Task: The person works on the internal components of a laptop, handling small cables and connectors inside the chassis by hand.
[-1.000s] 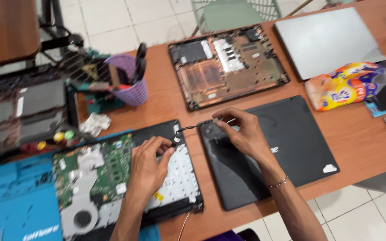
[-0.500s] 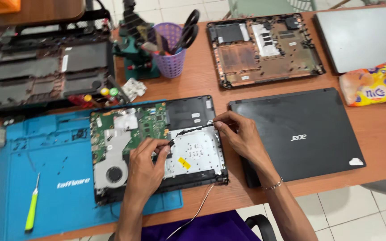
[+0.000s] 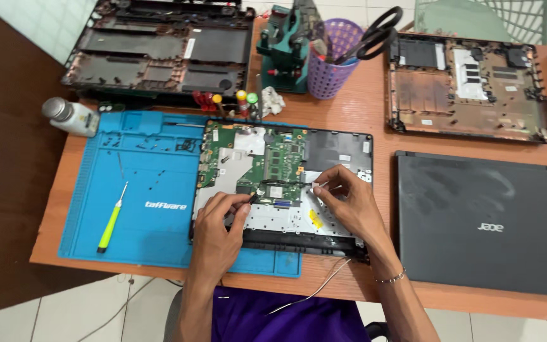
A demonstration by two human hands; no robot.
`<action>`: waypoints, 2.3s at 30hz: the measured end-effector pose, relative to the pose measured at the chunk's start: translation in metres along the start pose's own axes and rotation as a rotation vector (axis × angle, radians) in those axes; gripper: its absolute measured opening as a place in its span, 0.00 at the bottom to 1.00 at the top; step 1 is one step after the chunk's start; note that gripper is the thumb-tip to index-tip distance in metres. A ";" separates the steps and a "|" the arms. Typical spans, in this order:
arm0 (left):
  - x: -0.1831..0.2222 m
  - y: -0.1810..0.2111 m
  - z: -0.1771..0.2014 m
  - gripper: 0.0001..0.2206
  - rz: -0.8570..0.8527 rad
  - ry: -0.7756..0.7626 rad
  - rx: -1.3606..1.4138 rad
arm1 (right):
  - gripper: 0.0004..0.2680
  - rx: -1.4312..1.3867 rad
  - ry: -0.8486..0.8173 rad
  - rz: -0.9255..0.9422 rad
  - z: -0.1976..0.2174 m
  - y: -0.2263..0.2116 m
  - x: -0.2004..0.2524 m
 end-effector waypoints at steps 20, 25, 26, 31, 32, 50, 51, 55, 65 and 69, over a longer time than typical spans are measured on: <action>-0.021 -0.010 0.050 0.06 -0.023 0.128 0.038 | 0.08 0.174 -0.279 0.091 -0.035 -0.047 -0.008; -0.026 -0.014 0.057 0.06 -0.068 0.107 0.054 | 0.07 0.191 -0.334 0.088 -0.040 -0.049 -0.004; -0.027 -0.015 0.060 0.06 -0.077 0.108 0.031 | 0.07 0.181 -0.343 0.100 -0.042 -0.049 -0.004; -0.029 -0.017 0.069 0.06 -0.058 0.085 -0.003 | 0.07 0.126 -0.374 0.179 -0.047 -0.049 -0.002; -0.029 -0.017 0.070 0.06 -0.053 0.083 0.003 | 0.07 0.123 -0.379 0.163 -0.049 -0.050 -0.001; -0.004 -0.015 0.069 0.07 -0.103 0.138 -0.014 | 0.06 -0.020 -0.364 -0.070 -0.073 -0.044 0.016; 0.000 -0.017 0.069 0.06 -0.124 0.135 -0.078 | 0.06 -0.037 -0.355 -0.093 -0.075 -0.043 0.017; 0.020 -0.027 0.065 0.05 -0.180 0.146 -0.245 | 0.07 -0.216 -0.323 -0.180 -0.084 -0.043 0.022; 0.062 -0.052 0.053 0.09 -0.076 0.328 -0.267 | 0.05 -0.311 -0.277 -0.168 -0.110 -0.041 0.035; 0.064 -0.055 0.051 0.14 -0.105 0.262 -0.251 | 0.05 -0.319 -0.269 -0.169 -0.120 -0.042 0.037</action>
Point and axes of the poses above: each hand's wrist, its own x-axis away from the middle knuckle, its own z-axis out of the back of the hand, y = z × x, the point moved 1 cm from there along -x, towards the middle knuckle, and after that the axes turned 9 degrees about z, right-handed, at the moved point
